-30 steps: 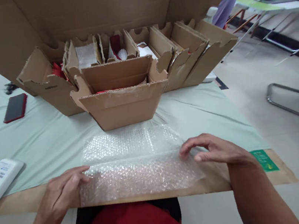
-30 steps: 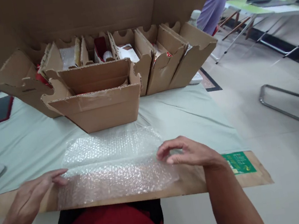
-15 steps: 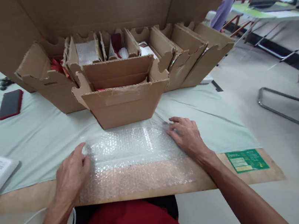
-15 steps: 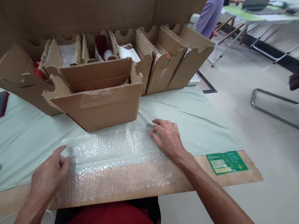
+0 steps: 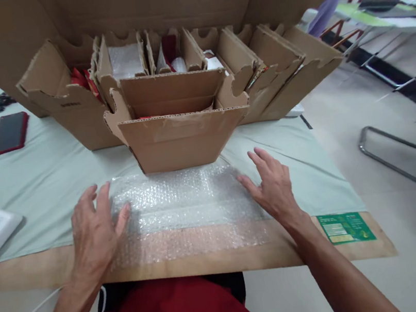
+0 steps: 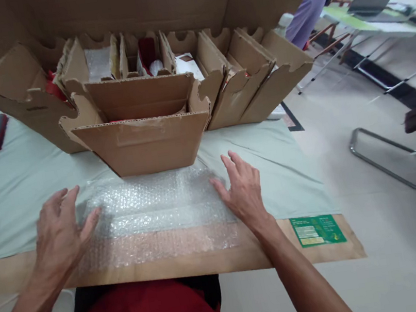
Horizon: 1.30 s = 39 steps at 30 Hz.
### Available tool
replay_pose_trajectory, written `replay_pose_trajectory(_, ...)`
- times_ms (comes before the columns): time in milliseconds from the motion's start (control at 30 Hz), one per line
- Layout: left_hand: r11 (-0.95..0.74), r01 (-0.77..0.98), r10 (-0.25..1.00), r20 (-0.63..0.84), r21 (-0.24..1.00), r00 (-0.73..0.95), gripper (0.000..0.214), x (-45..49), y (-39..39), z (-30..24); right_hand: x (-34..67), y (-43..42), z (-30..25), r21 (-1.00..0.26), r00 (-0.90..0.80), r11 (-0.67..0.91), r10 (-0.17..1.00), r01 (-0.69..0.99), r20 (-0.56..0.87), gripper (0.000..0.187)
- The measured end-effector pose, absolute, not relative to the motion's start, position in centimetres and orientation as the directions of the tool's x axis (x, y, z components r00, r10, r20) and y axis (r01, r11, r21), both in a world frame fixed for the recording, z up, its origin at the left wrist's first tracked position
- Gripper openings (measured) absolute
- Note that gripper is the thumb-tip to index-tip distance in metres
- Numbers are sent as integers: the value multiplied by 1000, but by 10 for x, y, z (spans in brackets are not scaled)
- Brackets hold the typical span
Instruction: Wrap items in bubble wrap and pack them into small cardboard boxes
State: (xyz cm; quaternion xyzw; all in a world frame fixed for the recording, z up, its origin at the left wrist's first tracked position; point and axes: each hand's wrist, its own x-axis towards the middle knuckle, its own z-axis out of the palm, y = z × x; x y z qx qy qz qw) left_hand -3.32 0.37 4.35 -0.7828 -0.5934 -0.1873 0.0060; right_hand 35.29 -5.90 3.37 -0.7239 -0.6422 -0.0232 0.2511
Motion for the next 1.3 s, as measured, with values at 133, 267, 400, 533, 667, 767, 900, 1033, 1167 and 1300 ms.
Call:
replay_pose_trajectory(133,-551,799,821,325,240,469,51,6,-16,34,291,-58,45,-323,-107,202,951,925,289,60)
replay_pose_trajectory(267,-708,694,704,195,128,683,52,33,-21,13,236,-42,35,-282,-421,423,904,861,73,57)
replay_pose_trajectory(400,-578,814,814,113,53,570,61,-2,-11,4,268,-51,19,-164,-306,304,952,939,14,63)
replay_pose_trajectory(533,-363,929,923,164,64,349,71,-39,-12,11,327,-76,16,-71,38,-32,996,997,84,59)
replay_pose_trajectory(667,-455,883,874,247,115,418,67,-11,-18,20,308,-81,30,-85,64,-53,988,995,137,58)
replay_pose_trajectory(767,-577,811,809,202,98,551,63,17,-12,20,267,-64,36,-153,-201,208,978,966,59,59)
replay_pose_trajectory(900,-517,854,853,121,64,507,67,7,2,12,268,-50,28,-162,-247,245,969,956,5,59)
replay_pose_trajectory(1033,-414,905,903,172,98,394,69,-31,-1,11,330,-80,19,-139,78,-63,992,988,101,52)
replay_pose_trajectory(1167,-564,804,818,260,187,513,59,-48,-15,18,369,-138,29,-212,33,-4,991,977,133,42)
replay_pose_trajectory(1300,-753,604,656,232,260,718,51,-50,-22,19,361,-170,39,-254,-212,218,976,942,54,45)
